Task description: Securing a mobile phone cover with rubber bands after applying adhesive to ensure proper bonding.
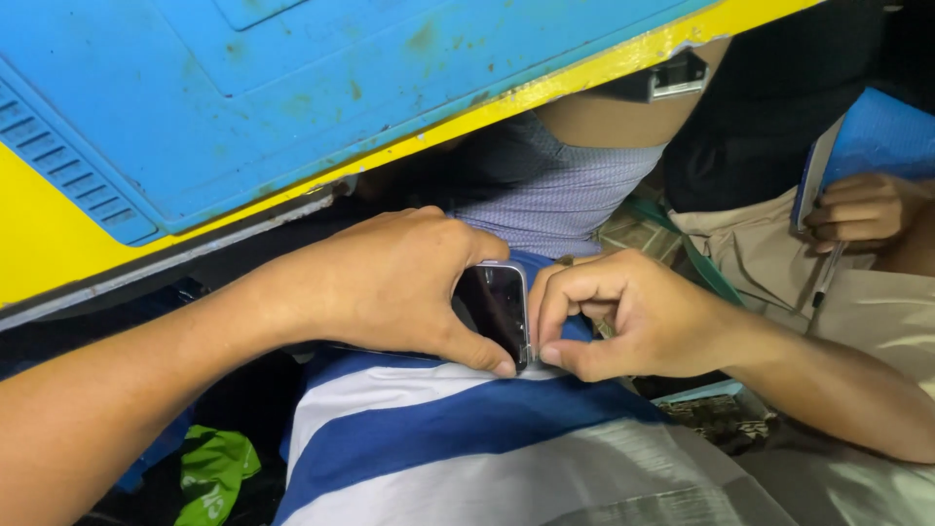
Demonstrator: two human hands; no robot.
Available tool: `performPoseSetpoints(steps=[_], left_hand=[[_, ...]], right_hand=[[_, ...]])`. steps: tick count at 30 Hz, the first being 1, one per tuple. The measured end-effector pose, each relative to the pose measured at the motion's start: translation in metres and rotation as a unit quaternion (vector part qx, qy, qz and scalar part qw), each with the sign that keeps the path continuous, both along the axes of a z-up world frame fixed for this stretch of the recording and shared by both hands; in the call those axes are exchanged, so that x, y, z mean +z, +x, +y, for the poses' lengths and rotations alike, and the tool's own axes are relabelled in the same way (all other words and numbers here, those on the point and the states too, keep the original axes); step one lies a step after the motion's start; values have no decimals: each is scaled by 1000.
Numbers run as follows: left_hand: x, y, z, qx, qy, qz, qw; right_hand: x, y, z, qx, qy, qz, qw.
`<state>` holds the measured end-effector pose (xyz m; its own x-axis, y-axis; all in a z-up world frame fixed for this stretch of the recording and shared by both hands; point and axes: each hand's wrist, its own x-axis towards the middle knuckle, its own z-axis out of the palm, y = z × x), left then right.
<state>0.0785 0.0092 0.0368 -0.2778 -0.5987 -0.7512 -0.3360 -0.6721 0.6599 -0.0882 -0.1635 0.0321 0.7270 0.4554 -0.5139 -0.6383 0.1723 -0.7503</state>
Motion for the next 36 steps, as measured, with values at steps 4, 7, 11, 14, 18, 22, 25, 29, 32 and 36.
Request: performPoseSetpoints(steps=[4, 7, 11, 14, 18, 22, 25, 29, 32, 36], left_hand=[[3, 3, 0, -8, 18, 7, 1000], [2, 3, 0, -4, 2, 6, 1000], [8, 6, -4, -16, 23, 0, 1000], [9, 6, -5, -20, 36, 0, 999], [9, 6, -4, -20, 26, -1, 999], [4, 3, -2, -11, 4, -9, 1000], [5, 3, -3, -12, 10, -5, 1000], [3, 4, -3, -6, -5, 11, 1000], [4, 5, -3, 1, -7, 19, 1000], [4, 5, -1, 2, -15, 8, 1000]], right_hand=[[5, 9, 3, 30, -51, -25, 998], [8, 12, 3, 56, -85, -47, 994], [11, 17, 3, 64, -80, -36, 994], [13, 19, 3, 67, -78, -24, 994], [14, 19, 3, 67, -84, -26, 994], [14, 17, 3, 65, -88, -30, 993], [14, 17, 2, 58, -90, -45, 993], [10, 12, -2, 71, -91, -5, 993], [7, 12, -4, 69, -74, -1, 995], [7, 16, -7, 75, -49, 2, 996]])
